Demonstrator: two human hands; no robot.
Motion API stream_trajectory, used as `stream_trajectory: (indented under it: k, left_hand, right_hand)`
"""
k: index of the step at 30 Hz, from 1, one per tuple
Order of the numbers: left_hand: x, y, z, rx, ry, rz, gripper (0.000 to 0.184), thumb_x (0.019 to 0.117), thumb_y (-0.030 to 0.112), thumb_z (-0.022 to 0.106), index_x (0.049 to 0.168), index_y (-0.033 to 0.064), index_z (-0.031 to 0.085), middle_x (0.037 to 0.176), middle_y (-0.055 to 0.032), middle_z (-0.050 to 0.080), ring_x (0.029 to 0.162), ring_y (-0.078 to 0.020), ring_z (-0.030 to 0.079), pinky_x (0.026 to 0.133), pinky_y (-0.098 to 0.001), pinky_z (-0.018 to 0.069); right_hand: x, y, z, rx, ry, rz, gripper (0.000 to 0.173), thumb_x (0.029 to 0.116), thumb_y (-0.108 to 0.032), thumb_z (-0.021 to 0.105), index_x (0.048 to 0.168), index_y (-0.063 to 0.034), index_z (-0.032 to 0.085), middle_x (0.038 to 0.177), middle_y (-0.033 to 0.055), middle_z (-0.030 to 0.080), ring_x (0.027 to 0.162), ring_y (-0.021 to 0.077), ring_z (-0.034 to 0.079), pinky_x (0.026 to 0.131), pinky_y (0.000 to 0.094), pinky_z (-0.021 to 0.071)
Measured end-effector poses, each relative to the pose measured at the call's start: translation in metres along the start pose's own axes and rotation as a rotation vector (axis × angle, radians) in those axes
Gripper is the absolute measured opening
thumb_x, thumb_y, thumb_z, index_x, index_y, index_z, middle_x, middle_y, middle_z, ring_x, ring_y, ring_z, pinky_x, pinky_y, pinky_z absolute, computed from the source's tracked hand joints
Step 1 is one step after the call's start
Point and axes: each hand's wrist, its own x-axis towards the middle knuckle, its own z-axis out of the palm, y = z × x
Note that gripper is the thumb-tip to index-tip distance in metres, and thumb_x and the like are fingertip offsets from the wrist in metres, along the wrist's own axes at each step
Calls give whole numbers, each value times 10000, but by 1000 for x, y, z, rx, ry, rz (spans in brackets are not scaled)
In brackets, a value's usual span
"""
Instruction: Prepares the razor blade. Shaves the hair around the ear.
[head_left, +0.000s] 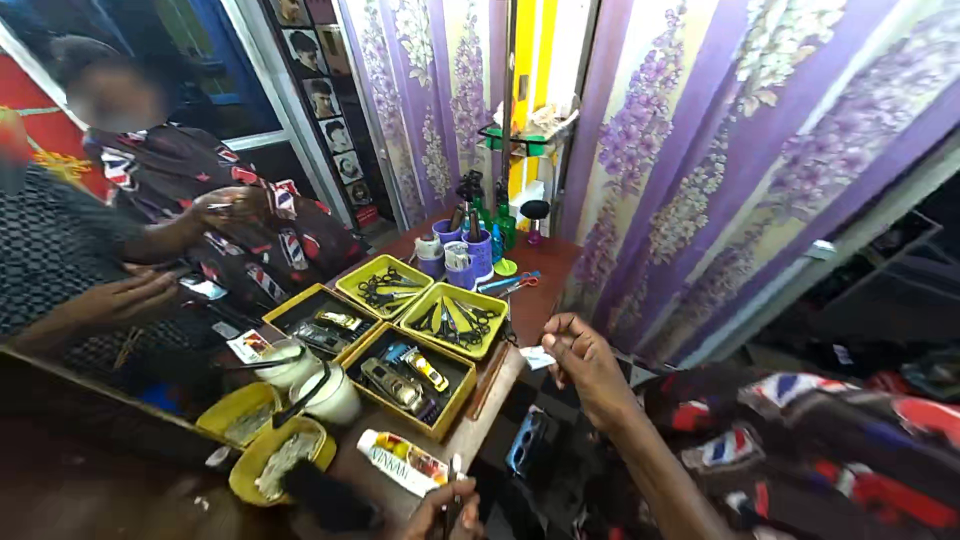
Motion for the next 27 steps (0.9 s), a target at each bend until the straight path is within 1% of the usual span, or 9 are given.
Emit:
stream_trajectory:
  k: [4, 7, 9, 13, 16, 18, 20, 22, 27]
  left_hand:
    - [-5, 12, 23, 72, -93, 116, 360, 975, 147, 651, 1280, -41, 621, 1195, -101, 679, 890, -140, 692, 735, -289, 611]
    - [-8, 12, 46, 77, -199, 236, 336, 964, 264, 694, 1210, 34, 702, 1155, -69, 705, 894, -149, 696, 736, -283, 608]
    - [-14, 10, 60, 79, -242, 306, 204, 946, 202, 709, 1088, 61, 750, 1066, -51, 731, 794, -124, 697, 669, -255, 606]
    - [-30, 2, 86, 82, -233, 378, 138, 948, 129, 690, 1020, 33, 758, 986, -49, 735, 695, -89, 678, 587, -223, 594]
    - [-40, -4, 105, 146, -181, 415, 122, 955, 111, 667, 991, 22, 743, 943, -35, 725, 674, -73, 668, 569, -210, 587]
    - [-45, -7, 117, 188, -170, 401, 126, 961, 116, 651, 986, 29, 737, 920, -28, 713, 670, -65, 656, 570, -206, 581]
    - [-50, -5, 130, 196, -165, 298, 136, 959, 109, 621, 989, 21, 719, 853, -9, 691, 609, -54, 622, 524, -191, 547]
    - [-52, 0, 141, 110, -220, 66, 153, 987, 96, 573, 1015, 4, 691, 768, -17, 663, 555, -80, 595, 490, -207, 515]
    - [-51, -1, 171, -190, -339, -397, 235, 1042, 125, 487, 999, -10, 675, 755, -71, 646, 579, -107, 598, 515, -223, 520]
  right_hand:
    - [-91, -7, 0, -118, -32, 46, 150, 1013, -133, 608, 1159, -109, 587, 695, 2, 608, 573, 46, 530, 546, 198, 435]
    - [-140, -20, -10, -250, -77, 46, 171, 1013, -141, 623, 1169, -88, 578, 704, -2, 603, 605, 53, 560, 586, 210, 475]
    - [-164, -27, -16, -265, -62, 47, 157, 1021, -162, 618, 1153, -83, 588, 707, -5, 609, 603, 50, 559, 584, 209, 473]
    - [-198, -23, -29, -180, 36, 42, 159, 1055, -222, 562, 1131, -86, 595, 751, -6, 627, 627, 56, 589, 581, 214, 495]
    - [-214, -8, -38, -203, 115, -4, 407, 1038, -452, 553, 1179, -73, 608, 833, -1, 636, 692, 79, 608, 618, 260, 527]
    - [-221, -1, -44, -234, 171, -3, 460, 968, -470, 668, 1181, -66, 614, 906, 12, 660, 740, 98, 642, 649, 282, 564]
    - [-226, 2, -51, -205, 226, 28, 353, 924, -275, 764, 1163, -55, 625, 931, 39, 697, 766, 138, 689, 682, 306, 605]
    - [-231, 4, -65, -170, 226, 36, 313, 927, -146, 749, 1194, -37, 628, 946, 53, 712, 788, 158, 710, 709, 320, 625]
    - [-245, 8, -105, -143, 163, 78, 339, 950, -91, 705, 1272, -28, 620, 1014, 57, 717, 872, 149, 708, 793, 312, 613]
